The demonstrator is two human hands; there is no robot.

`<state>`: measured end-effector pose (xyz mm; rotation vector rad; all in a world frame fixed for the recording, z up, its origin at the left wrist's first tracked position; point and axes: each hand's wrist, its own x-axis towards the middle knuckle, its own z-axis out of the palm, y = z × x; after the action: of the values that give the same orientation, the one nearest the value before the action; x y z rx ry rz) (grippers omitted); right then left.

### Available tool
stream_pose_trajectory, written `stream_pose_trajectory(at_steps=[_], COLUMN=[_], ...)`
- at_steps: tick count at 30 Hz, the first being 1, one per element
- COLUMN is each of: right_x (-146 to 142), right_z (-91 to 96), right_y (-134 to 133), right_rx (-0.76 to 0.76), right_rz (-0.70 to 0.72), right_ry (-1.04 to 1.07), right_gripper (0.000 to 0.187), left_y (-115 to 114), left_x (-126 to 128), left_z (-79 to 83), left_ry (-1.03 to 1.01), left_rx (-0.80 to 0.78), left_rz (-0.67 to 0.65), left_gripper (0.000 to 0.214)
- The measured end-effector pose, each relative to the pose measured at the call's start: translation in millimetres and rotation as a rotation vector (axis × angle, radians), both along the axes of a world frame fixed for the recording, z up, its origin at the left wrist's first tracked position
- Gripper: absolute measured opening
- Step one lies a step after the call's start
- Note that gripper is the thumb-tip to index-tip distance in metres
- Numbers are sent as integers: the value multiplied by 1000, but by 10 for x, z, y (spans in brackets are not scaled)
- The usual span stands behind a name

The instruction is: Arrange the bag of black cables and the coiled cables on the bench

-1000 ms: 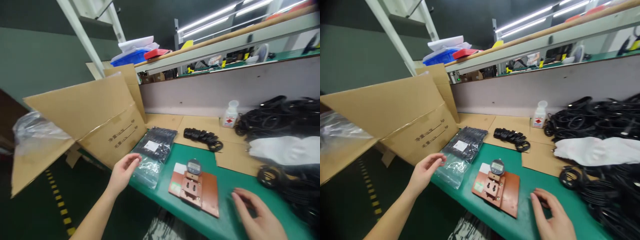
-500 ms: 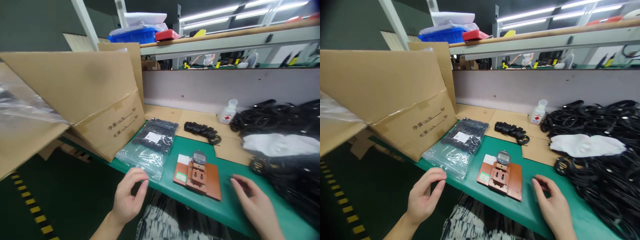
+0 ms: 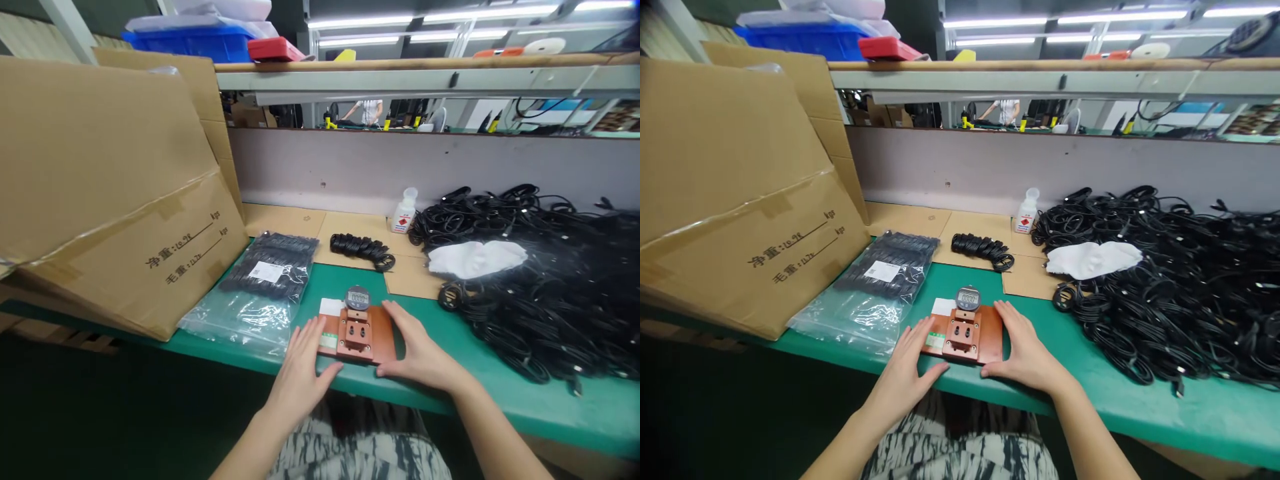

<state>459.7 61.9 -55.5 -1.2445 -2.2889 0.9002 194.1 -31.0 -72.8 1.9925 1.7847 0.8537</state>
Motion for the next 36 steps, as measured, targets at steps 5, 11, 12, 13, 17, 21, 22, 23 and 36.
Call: stream_pose_trajectory(at_steps=[5,11,12,13,17,21,22,23,36], right_x=[-22,176,206,229,261,276,284,292,-319], right_z=[27,45,36,21,-75,-118,-109,-95,28], right_y=[67,-20,-36,-47,-35,-18,-24,-27,1509], right_rx=[99,212,205,195,171,114,78,28,148], right_rz=[73,100,88,77,68,70,59,40,-460], right_ry=[19,-33,-35,-33,-13,-1,2,12,242], right_gripper=[104,98,96,94,99,108,110,112,71], left_y=[67,53,51,51,63,69,73,79,146], left_x=[11,164,192,214,242,192,166,136,113], left_z=[-33,-39,-50,-64,-100,-30,4,41,-4], left_ry=[-99,-112,-104,-98,-75,-50,-49,-58,94], left_rx=[44,84,97,106,110,88,64,31,418], left_rz=[83,40,35,34,53,28,15,4,95], left_gripper=[58,54,54,53,51,46,47,48,19])
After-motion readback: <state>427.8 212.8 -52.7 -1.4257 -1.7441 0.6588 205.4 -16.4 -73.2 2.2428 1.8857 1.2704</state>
